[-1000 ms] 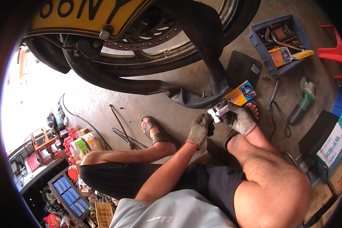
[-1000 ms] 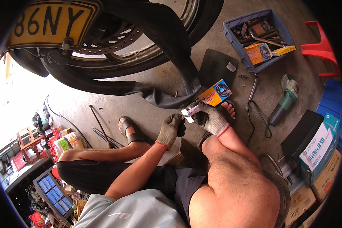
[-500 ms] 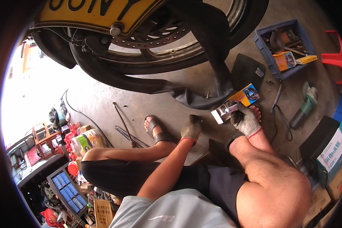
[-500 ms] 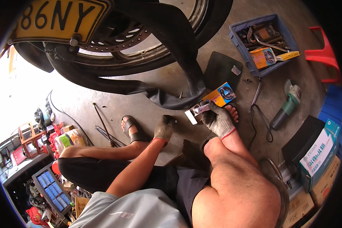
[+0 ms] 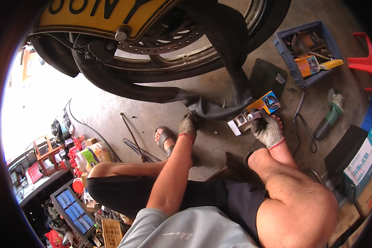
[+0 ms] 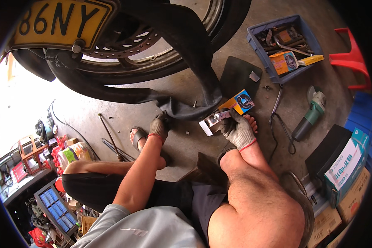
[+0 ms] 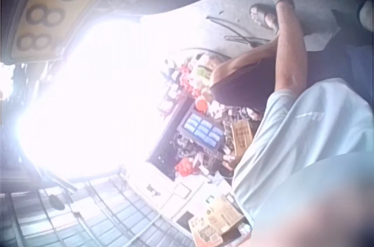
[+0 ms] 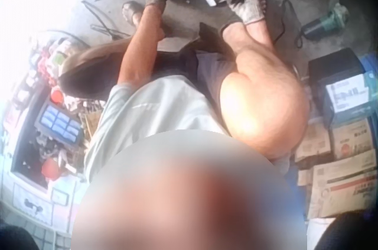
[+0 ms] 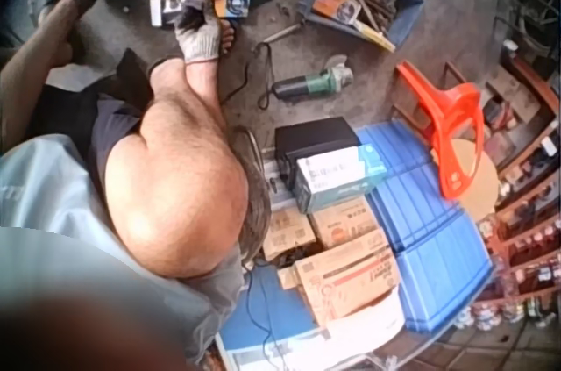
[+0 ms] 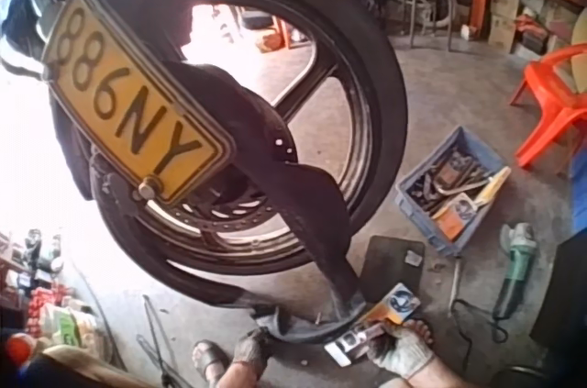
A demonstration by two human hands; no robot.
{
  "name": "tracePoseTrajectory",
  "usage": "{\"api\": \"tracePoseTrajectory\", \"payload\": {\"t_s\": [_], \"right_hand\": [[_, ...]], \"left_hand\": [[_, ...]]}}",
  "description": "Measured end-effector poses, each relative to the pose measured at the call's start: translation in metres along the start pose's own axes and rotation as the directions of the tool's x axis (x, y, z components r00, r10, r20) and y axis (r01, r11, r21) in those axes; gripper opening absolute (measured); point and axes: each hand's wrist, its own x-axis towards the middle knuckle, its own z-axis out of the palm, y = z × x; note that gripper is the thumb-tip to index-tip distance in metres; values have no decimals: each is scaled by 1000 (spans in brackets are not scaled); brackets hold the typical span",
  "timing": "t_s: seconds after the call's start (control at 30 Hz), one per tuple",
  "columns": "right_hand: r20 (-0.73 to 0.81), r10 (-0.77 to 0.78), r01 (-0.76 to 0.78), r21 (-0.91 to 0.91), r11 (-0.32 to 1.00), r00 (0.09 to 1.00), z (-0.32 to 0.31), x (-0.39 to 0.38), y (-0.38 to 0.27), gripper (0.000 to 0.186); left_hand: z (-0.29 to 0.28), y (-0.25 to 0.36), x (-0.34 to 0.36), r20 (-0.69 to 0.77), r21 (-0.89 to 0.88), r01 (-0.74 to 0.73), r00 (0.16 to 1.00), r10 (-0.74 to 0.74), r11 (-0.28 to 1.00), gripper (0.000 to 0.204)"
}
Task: Patching a motorcycle inner tube using an angle grinder to roughen the surface and applying a patch.
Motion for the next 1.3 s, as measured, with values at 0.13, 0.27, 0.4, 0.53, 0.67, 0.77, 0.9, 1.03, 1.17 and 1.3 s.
{"api": "tracePoseTrajectory", "payload": {"t_s": [0.13,0.27,0.4,0.53,0.67,0.77,0.9,1.03,1.17,1.3], "right_hand": [[5,26,-26,-10,1000,1000,18,3,13,22],[-32,-60,60,-16,998,998,5,-4,-5,22],[40,-46,49,-72,996,998,21,0,3,19],[-4,-94,94,-85,992,996,30,1,2,23],[77,-164,173,-122,977,983,35,-4,0,25],[150,-155,175,-135,975,977,43,-11,-2,24],[158,-172,199,-171,965,972,62,-19,2,28],[188,-265,312,-296,903,946,83,-33,0,33],[361,-234,385,-431,816,903,123,-56,7,33],[507,-208,501,-555,664,837,156,-73,21,28]], "left_hand": [[-39,-9,17,242,-143,-181,947,212,973,22],[29,17,-43,329,-619,313,936,-124,721,25],[18,36,-58,301,-697,309,945,-127,647,23],[12,32,-60,423,-648,312,906,-12,695,24],[17,29,-61,465,-556,305,885,-14,773,24],[27,37,-75,531,-448,361,844,-82,818,24],[21,36,-73,618,-404,335,786,-16,851,24],[40,45,-85,641,-138,-222,723,258,965,28],[60,71,-121,574,-459,244,815,75,854,31],[55,84,-142,546,-564,244,827,134,789,32]]}}
